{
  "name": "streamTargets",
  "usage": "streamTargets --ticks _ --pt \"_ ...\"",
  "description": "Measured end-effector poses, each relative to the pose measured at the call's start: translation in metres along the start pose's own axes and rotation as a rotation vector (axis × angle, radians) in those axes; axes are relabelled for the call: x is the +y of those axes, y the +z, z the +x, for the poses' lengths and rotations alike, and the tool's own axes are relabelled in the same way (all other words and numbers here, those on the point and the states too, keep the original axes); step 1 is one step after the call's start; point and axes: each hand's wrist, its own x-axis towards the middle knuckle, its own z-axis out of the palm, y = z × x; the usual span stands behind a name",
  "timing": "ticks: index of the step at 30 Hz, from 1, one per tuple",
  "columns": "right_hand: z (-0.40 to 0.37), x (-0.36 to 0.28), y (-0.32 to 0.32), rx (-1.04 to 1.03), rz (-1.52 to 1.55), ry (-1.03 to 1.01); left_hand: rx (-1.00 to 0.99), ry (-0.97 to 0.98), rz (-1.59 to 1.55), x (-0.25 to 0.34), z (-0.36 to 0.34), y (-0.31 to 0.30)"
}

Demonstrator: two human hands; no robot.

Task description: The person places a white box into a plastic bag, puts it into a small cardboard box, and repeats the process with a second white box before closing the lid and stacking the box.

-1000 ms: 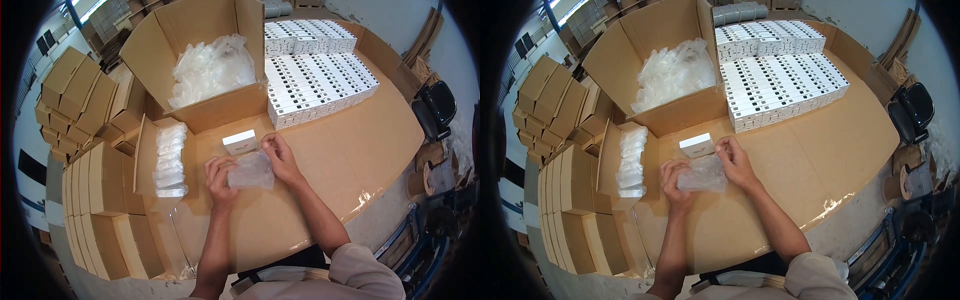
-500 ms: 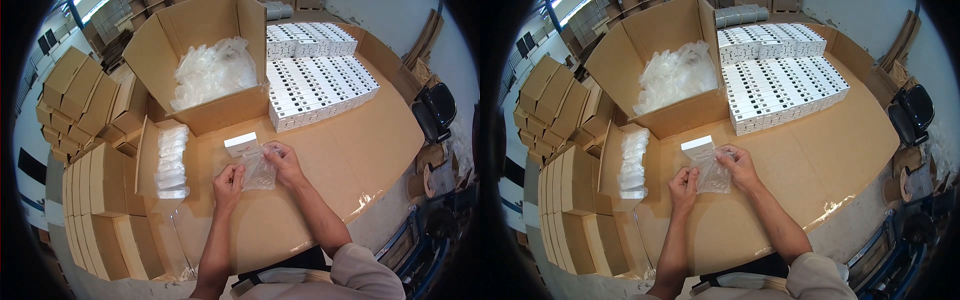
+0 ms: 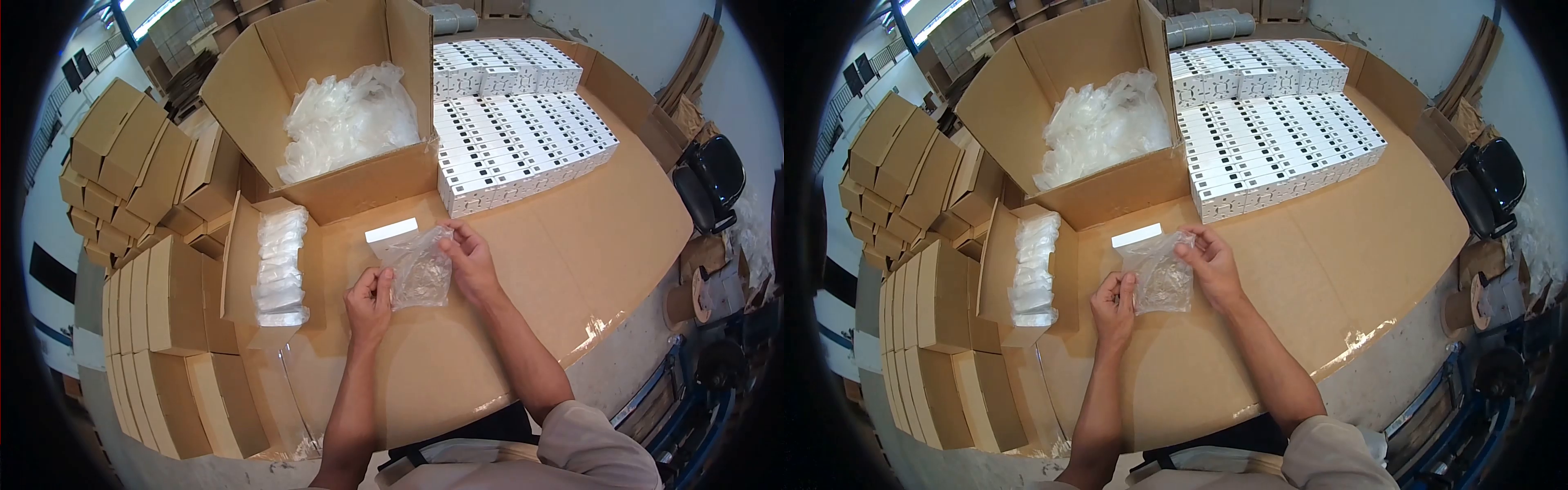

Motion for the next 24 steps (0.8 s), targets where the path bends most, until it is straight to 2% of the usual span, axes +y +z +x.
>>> streamTargets --ticks 1,4,7,10,13,16,19,22,24 --pt "-0.004 0.001 0.003 -0.015 -0.109 0.021 0.003 -0.004 0.014 0.001 -0.001 0.001" --pt "-0.005 0.017 0.0 -0.016 -0.392 -0.033 0.144 0.166 -0.045 -0.01 0.003 0.014" --pt "-0.01 0.018 0.002 -0.167 -0.675 -0.201 0.077 0.045 -0.087 -0.009 0.002 0.008" --pt "-0.014 0.017 0.004 -0.214 -0.82 -0.155 0.182 -0.017 -0.101 -0.02 0.004 0.007" --pt "-0.013 0.027 0.005 -0.16 -0.754 -0.172 0.278 0.032 -0.08 -0.021 0.007 0.007" --pt "-0.012 0.035 0.006 -0.066 -0.525 -0.052 0.292 0.122 -0.063 -0.019 0.008 0.01" --pt "-0.009 0.033 0.011 -0.098 -0.147 -0.014 0.259 0.058 -0.157 -0.005 0.004 0.012" --pt "-0.007 0.032 0.012 -0.006 0.048 0.017 0.285 0.084 -0.086 -0.015 0.005 0.011" --pt "-0.015 0.02 0.018 -0.007 -0.2 0.008 0.32 0.077 -0.103 -0.017 0.007 0.009"
